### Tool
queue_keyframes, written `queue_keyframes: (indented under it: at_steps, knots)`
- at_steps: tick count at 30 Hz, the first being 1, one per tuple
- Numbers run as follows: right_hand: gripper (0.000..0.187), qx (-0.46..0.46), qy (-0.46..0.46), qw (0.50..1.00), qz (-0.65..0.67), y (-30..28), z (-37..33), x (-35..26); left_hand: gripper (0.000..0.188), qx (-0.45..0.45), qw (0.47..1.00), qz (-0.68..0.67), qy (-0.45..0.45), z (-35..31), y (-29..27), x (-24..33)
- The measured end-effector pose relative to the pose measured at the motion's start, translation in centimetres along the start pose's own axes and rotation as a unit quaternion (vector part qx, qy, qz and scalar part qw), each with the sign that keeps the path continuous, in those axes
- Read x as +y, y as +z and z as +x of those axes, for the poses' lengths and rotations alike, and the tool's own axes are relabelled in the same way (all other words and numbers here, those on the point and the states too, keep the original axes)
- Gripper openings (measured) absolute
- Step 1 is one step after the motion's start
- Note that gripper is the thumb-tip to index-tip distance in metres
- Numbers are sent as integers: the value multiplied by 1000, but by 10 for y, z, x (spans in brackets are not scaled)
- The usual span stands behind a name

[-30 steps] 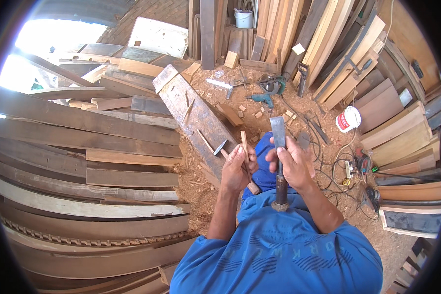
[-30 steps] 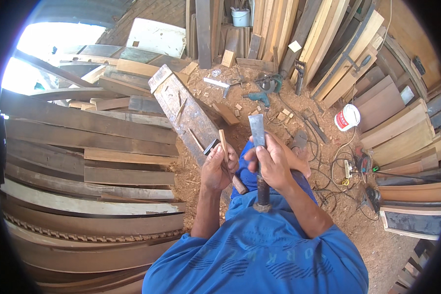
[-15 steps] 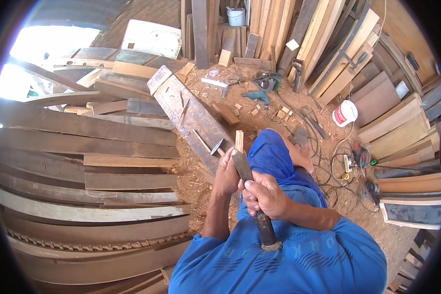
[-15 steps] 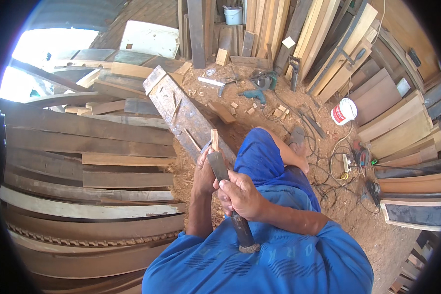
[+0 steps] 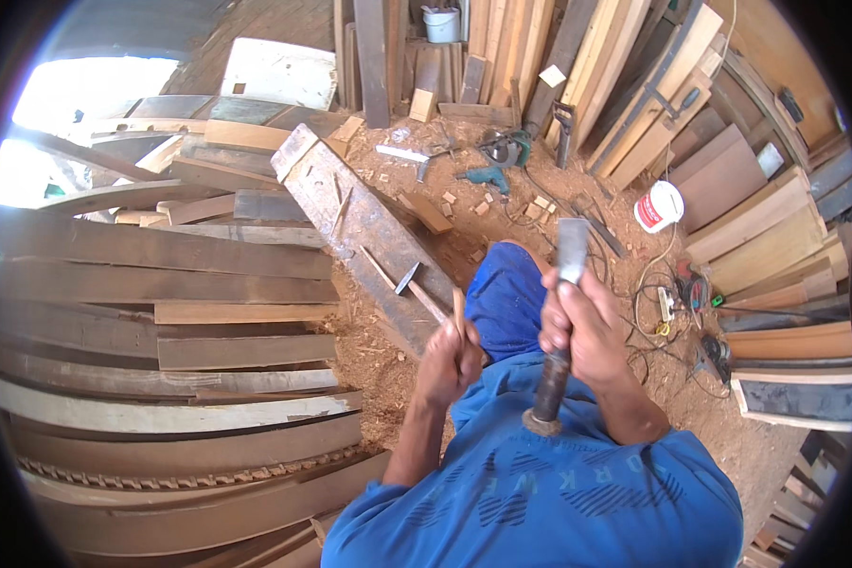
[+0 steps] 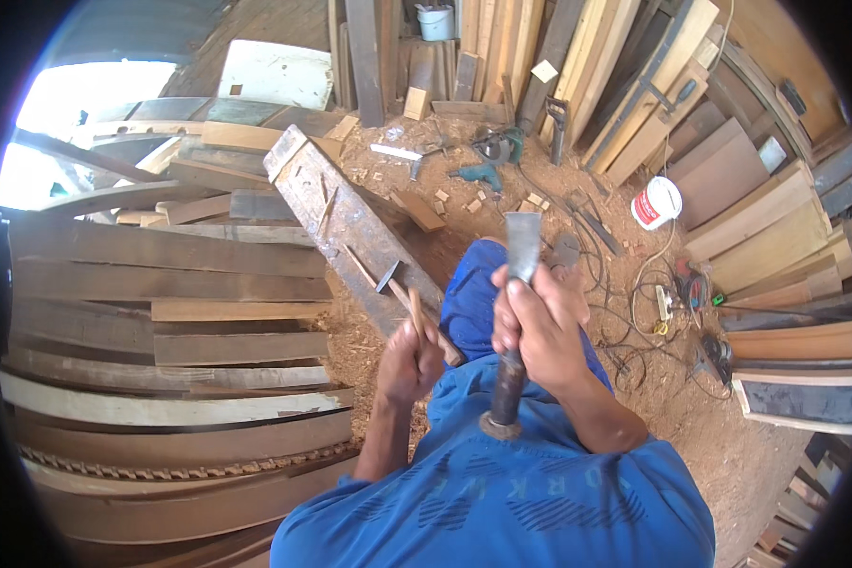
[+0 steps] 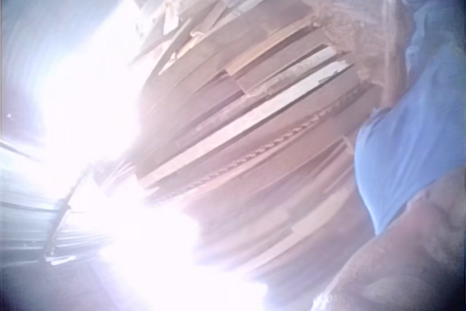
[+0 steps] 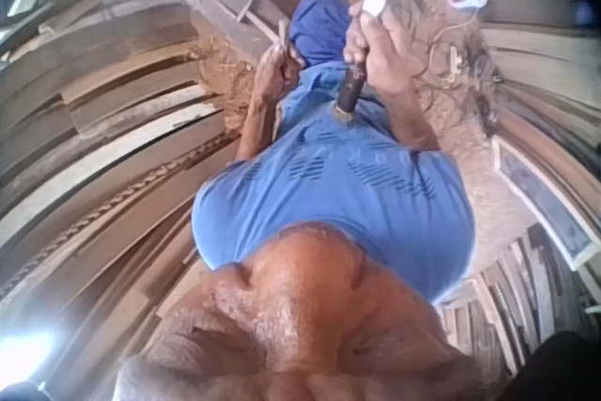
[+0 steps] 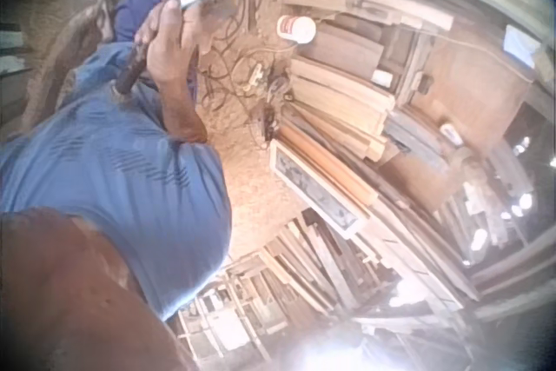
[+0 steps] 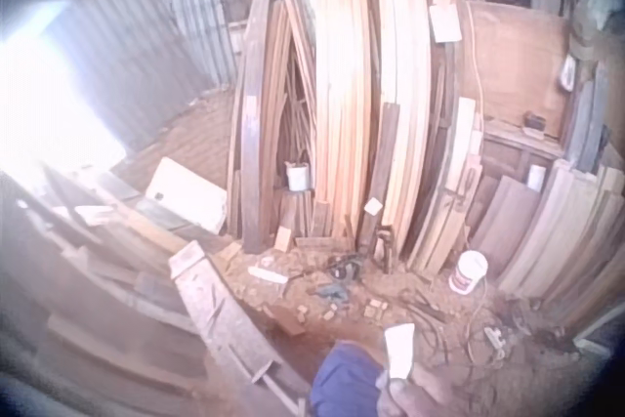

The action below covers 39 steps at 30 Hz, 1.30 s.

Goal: The person uses a chisel and a hammer to shave a small piece of wood, holding the wood with one hand and striking the chisel with the hammer.

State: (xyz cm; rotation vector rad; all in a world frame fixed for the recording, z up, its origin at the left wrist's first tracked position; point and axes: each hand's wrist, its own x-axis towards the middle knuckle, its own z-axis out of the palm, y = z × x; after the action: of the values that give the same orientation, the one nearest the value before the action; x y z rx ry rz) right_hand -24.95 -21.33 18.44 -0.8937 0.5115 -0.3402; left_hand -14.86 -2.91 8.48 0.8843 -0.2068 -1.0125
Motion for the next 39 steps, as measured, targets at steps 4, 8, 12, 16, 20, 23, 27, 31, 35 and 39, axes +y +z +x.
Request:
queue_keyframes:
  at_steps: [4,8,12,16,20,23,27,31,35,39]
  knots:
    - [17,-64,83,990,97,18,20,12,36,-65,994,-83,15,41,16,38]
    - [14,-109,128,975,147,36,24,18,34,10,997,-73,-15,62,25,42]
    - [15,-156,165,970,90,53,9,40,31,20,993,109,42,66,-5,42]
    - [14,-155,191,966,77,48,-8,40,31,12,976,212,50,52,19,46]
    - [16,-157,53,986,15,44,-28,7,35,-2,956,287,-55,-12,17,-2]
    - [18,-104,6,994,-44,33,-27,4,38,97,982,146,-67,-19,-9,-1]
    - [21,-63,13,997,-47,19,6,34,39,102,990,92,27,19,-4,21]
    - [25,-104,43,994,-17,23,12,35,27,63,981,134,123,36,-4,21]
    - [24,-91,29,993,-74,12,20,34,19,69,977,150,132,36,-2,18]
    - [25,-46,23,997,-53,13,25,32,18,43,983,168,67,32,9,22]
